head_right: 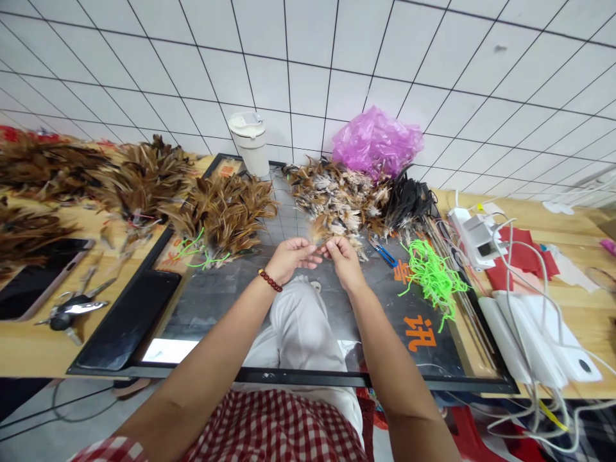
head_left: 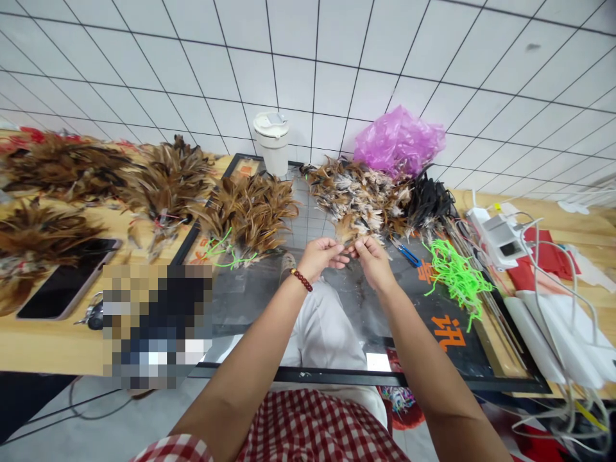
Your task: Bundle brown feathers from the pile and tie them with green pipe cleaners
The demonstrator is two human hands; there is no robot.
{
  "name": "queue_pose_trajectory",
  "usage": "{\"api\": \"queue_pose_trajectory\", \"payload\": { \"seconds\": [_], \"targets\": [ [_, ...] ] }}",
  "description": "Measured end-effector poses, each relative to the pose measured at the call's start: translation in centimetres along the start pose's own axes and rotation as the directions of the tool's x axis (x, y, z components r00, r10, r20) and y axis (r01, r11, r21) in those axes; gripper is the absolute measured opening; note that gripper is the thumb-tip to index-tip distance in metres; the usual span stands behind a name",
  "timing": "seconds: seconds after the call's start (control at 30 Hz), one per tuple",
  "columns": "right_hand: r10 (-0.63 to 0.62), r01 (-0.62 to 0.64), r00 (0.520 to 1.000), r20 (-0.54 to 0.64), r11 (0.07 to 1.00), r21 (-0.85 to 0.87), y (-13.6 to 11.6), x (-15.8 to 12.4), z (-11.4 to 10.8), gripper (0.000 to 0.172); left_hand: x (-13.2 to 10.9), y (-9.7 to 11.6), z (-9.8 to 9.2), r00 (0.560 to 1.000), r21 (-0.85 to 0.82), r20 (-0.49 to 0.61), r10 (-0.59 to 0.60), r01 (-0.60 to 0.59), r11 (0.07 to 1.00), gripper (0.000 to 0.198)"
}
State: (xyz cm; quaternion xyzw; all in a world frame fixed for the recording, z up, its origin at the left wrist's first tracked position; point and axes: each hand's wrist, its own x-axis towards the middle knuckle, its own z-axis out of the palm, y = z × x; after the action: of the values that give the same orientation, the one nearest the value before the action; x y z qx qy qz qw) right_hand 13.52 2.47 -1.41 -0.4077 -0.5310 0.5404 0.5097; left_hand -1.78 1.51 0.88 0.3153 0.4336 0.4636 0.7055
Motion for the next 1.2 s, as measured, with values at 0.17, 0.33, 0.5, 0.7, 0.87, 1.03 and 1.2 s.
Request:
{"api": "queue_pose_trajectory", "payload": {
  "seconds": [0.17, 0.33, 0.5, 0.7, 0.87, 1.03, 1.2],
  "targets": [
    [0.017, -0.016, 1.0, -0.012, 1.0, 0.023, 0.0, 0.0, 0.1, 0.026, 0.0, 0.0, 0.0, 1.0, 0.01, 0.001, -0.009, 0.009, 1.0, 0.024],
    [0.034, -0.032, 0.999, -0.031, 0.999, 0.037, -0.2, 0.0, 0.3, 0.027, 0.2, -0.1, 0.1, 0.998, -0.05, -0.062, 0.026, -0.029, 0.998, 0.023],
    [0.042, -0.042, 0.999, 0.002, 0.999, -0.03, -0.2, 0.0, 0.5, 0.028, 0.1, 0.0, -0.1, 1.0, -0.055, 0.002, 0.007, -0.007, 0.998, 0.023],
    [-0.041, 0.033, 0.997, -0.071, 0.994, -0.108, 0.1, -0.1, 0.6, 0.027, 0.1, 0.1, -0.3, 0.994, 0.014, 0.103, -0.044, 0.043, 0.999, 0.029],
    [-0.06, 0.052, 0.995, -0.085, 0.995, -0.086, 0.0, -0.1, 0.8, 0.02, 0.2, 0.1, -0.5, 0.984, 0.092, 0.149, -0.102, 0.089, 0.992, 0.027],
    [-0.042, 0.034, 0.992, -0.123, 0.997, -0.067, -0.1, -0.2, 0.8, 0.026, 0.5, 0.1, -0.6, 1.0, -0.147, 0.011, -0.028, 0.03, 0.989, 0.017],
    [-0.072, 0.069, 0.997, -0.009, 0.972, -0.227, 0.9, -0.3, 0.7, 0.024, 0.7, 0.1, -1.1, 0.999, -0.287, 0.038, 0.002, 0.009, 0.958, 0.011]
  ]
}}
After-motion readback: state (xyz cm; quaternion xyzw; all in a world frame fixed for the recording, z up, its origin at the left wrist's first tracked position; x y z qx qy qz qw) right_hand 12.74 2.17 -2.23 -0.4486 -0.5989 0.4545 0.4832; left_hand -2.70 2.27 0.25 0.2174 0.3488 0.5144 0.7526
